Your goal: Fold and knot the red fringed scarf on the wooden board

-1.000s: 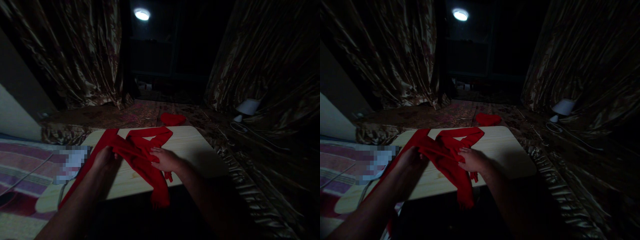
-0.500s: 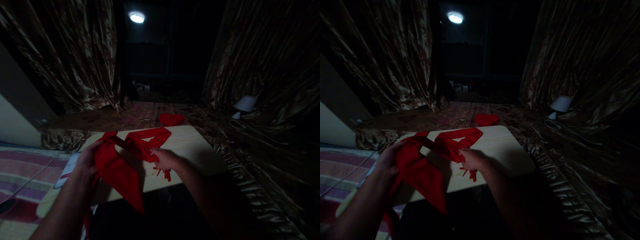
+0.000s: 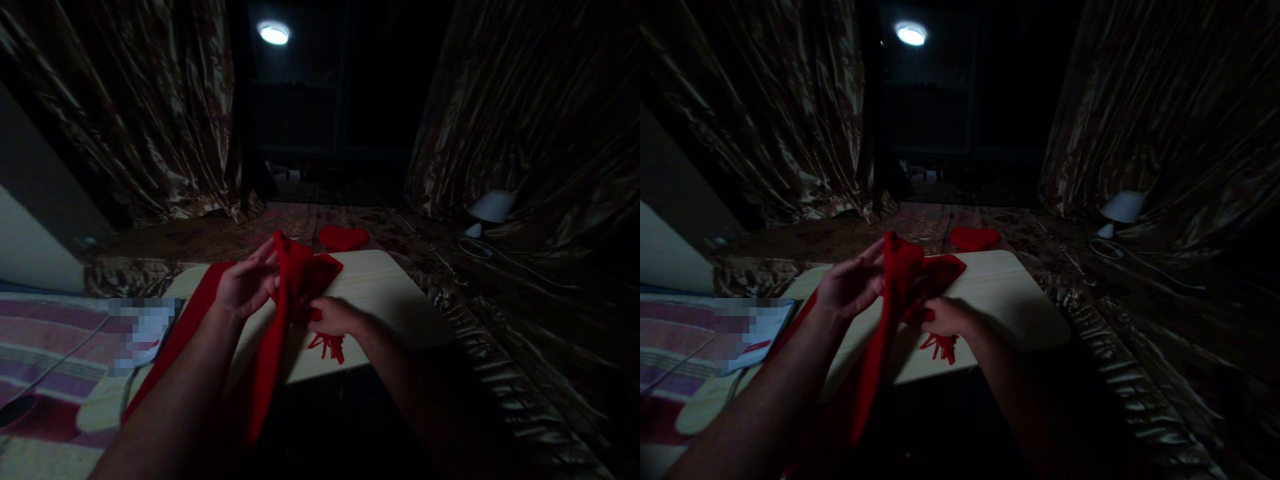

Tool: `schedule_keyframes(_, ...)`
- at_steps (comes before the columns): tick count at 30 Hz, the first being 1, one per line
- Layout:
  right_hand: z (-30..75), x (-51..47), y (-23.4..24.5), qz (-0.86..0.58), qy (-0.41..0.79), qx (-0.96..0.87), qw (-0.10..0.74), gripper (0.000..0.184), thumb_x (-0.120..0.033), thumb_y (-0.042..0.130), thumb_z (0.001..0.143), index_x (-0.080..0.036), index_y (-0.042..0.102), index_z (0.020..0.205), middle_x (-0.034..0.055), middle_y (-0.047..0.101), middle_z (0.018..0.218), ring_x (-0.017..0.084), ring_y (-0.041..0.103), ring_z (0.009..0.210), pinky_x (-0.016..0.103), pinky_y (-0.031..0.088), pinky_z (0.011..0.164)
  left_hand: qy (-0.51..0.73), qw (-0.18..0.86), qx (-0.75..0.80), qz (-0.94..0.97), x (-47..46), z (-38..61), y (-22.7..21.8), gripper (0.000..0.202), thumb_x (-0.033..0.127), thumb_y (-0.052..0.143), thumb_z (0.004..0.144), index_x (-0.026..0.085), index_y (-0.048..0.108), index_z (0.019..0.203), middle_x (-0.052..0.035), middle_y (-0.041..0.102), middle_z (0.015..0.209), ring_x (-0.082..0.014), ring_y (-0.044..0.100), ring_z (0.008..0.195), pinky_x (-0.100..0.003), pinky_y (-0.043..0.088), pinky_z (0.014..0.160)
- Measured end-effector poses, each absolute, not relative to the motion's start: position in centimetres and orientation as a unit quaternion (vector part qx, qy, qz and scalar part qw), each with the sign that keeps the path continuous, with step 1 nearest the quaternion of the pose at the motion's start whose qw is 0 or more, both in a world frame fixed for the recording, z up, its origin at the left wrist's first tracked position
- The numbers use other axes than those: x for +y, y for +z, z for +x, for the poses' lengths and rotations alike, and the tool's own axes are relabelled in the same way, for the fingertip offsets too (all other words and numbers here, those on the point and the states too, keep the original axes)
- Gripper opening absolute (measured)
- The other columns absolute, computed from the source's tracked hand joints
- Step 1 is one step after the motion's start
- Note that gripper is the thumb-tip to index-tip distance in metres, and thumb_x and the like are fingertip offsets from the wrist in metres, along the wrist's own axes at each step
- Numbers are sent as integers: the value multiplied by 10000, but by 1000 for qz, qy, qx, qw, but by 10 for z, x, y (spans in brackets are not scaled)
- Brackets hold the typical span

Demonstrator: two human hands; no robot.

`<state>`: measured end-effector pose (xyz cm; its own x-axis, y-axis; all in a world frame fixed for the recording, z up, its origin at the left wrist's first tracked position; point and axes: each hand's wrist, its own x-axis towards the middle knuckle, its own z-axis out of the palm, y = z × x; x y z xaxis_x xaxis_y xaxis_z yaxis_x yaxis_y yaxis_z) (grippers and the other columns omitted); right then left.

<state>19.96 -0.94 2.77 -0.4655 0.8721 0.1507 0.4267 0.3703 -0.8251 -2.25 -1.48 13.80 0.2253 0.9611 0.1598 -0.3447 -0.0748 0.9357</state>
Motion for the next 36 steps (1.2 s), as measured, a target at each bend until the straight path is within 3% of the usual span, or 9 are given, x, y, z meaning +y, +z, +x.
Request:
schedule_keyframes(5,218,-1,17,-545,330,-639,431,120,-218,577,785,-198,693,760,10,715,741,167,645,680,253,467,635,431,386,556,596,31,-13,90,267,333,636,713,155,739,884,-121,763,974,-313,691,1005,-447,520,949)
schedule_keyframes(8,227,-10,21,-586,264,-614,458,163,-261,553,823,-201,680,742,8,667,664,163,618,640,250,452,613,398,255,605,641,28,-28,55,175,273,589,746,181,714,828,-92,752,901,-281,686,902,-434,522,912)
schedule_keyframes(14,214,-51,48,-553,175,-752,314,607,-476,665,834,-322,554,1411,23,740,883,224,674,800,310,476,770,369,118,604,696,-2,-33,17,471,461,617,827,167,629,1195,-144,669,1193,-310,594,1180,-436,460,1040)
schedule_keyframes(18,199,-52,52,-526,187,-767,316,351,-294,611,832,-254,720,1163,67,743,1056,254,671,956,342,467,894,335,83,577,740,-3,-27,6,769,540,642,815,108,448,1420,-193,528,1416,-320,481,1340,-436,380,1139)
schedule_keyframes(22,203,-34,66,-486,332,-649,482,123,-252,623,730,-209,685,827,25,702,804,187,620,730,296,485,711,320,51,560,763,2,-28,-1,851,512,660,794,104,382,1486,-201,427,1515,-334,430,1394,-445,367,1165)
schedule_keyframes(25,221,-21,97,-376,457,-530,608,271,-216,688,616,-215,611,876,-16,660,787,154,586,684,265,474,647,319,39,562,762,3,-29,-4,864,492,669,781,131,368,1506,-188,410,1533,-342,432,1399,-458,390,1155)
schedule_keyframes(29,257,2,141,-329,529,-479,618,431,-119,660,561,-217,598,976,-33,658,797,104,533,560,210,420,479,318,31,563,762,0,-28,-3,890,458,683,772,167,338,1539,-180,400,1548,-357,461,1381,-470,422,1129)
schedule_keyframes(32,286,24,163,-369,538,-425,628,370,-106,620,600,-207,600,955,-53,624,694,63,429,428,168,319,363,299,27,571,765,-2,-27,1,876,453,670,787,199,335,1555,-182,388,1558,-373,498,1347,-479,445,1096)
schedule_keyframes(36,310,39,179,-365,528,-326,694,276,-100,598,657,-199,589,914,-42,627,653,73,498,441,161,423,399,282,29,556,781,-2,-28,4,843,450,634,816,217,323,1565,-156,497,1485,-338,549,1294,-472,448,1080)
